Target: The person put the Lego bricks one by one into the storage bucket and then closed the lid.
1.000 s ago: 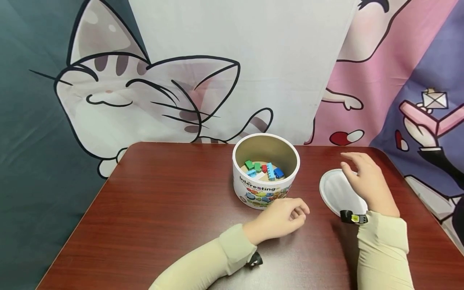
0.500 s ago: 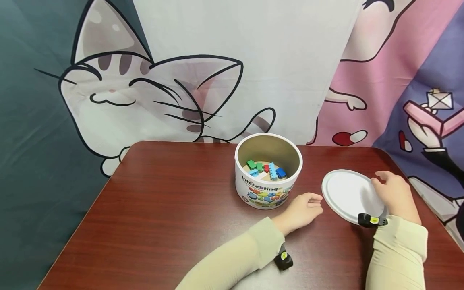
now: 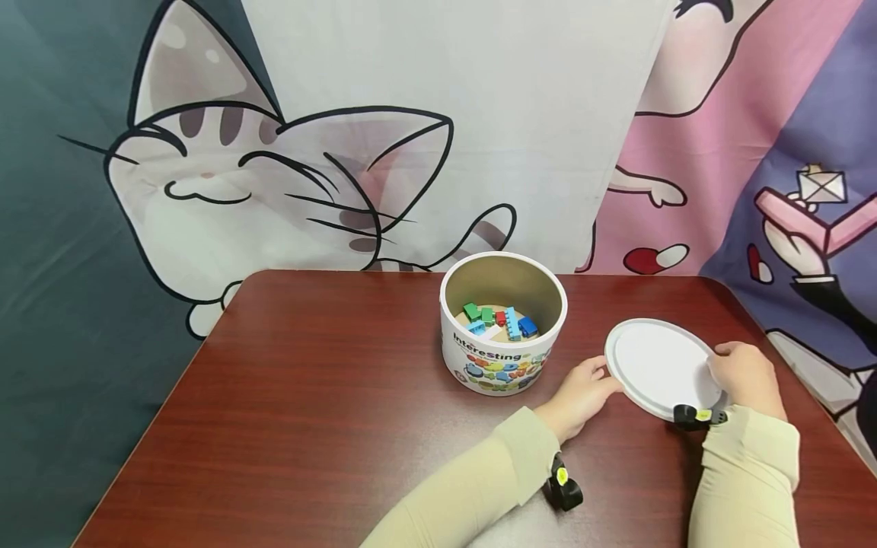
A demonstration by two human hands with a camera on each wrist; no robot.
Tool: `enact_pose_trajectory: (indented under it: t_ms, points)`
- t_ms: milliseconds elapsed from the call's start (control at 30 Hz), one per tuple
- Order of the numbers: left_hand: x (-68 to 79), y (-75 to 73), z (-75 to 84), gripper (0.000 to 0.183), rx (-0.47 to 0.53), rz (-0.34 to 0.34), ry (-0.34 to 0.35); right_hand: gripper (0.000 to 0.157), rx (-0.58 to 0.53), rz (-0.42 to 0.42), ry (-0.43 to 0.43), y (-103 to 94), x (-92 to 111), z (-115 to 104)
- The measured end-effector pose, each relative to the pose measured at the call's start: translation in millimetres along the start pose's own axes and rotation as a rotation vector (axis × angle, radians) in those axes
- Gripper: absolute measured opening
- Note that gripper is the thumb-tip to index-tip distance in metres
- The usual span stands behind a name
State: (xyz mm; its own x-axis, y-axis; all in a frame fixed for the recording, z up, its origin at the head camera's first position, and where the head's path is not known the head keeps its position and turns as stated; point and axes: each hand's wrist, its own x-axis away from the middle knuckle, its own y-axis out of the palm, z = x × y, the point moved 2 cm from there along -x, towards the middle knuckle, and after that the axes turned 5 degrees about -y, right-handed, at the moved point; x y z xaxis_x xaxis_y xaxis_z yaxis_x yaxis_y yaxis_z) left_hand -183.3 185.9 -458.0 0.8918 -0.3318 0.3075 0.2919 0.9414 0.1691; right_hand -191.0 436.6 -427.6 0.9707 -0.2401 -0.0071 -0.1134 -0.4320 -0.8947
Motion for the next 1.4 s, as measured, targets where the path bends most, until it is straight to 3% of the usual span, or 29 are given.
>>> enact_pose_trajectory:
  t_ms: [167,400,533,767,900,1033,1167,1300,1400]
  points:
    - [0.8,-0.6,1.3,0.057,-0.005,-0.065,-0.008,0.040,-0.005,0.013,0.035,0.3,0.9,5.5]
    - [1.9,-4.4,0.9,0.061,0.048,-0.137,-0.014,0.035,-0.004,0.042,0.016,0.7,3.3,4.4]
    - [2.3,-5.7,1.9,0.055,0.107,-0.115,0.017,0.034,0.001,0.044,0.010,-3.0,4.3,0.1]
    - [6.8,-5.7,7.1,0.055,0.411,0.008,0.056,0.038,-0.055,0.045,0.001,-7.9,-0.5,-8.5]
    - [10.4,-8.6,11.0,0.044,0.445,0.006,0.091,0.038,-0.077,0.062,-0.058,-14.5,-0.5,-23.9]
    - [15.9,-14.2,19.5,0.030,0.427,-0.066,0.130,0.037,-0.121,0.125,-0.079,-21.5,3.9,-43.8]
    - [24.2,-21.9,32.9,0.029,0.359,-0.138,0.189,0.034,-0.170,0.269,-0.072,-32.0,9.5,-60.9]
    - [33.4,-31.1,49.0,0.032,0.174,-0.207,0.351,0.033,-0.225,0.419,-0.054,-42.4,15.2,-75.1]
    - [41.5,-39.1,61.3,0.034,-0.044,-0.202,0.524,0.031,-0.289,0.534,-0.080,-45.9,19.0,-85.3]
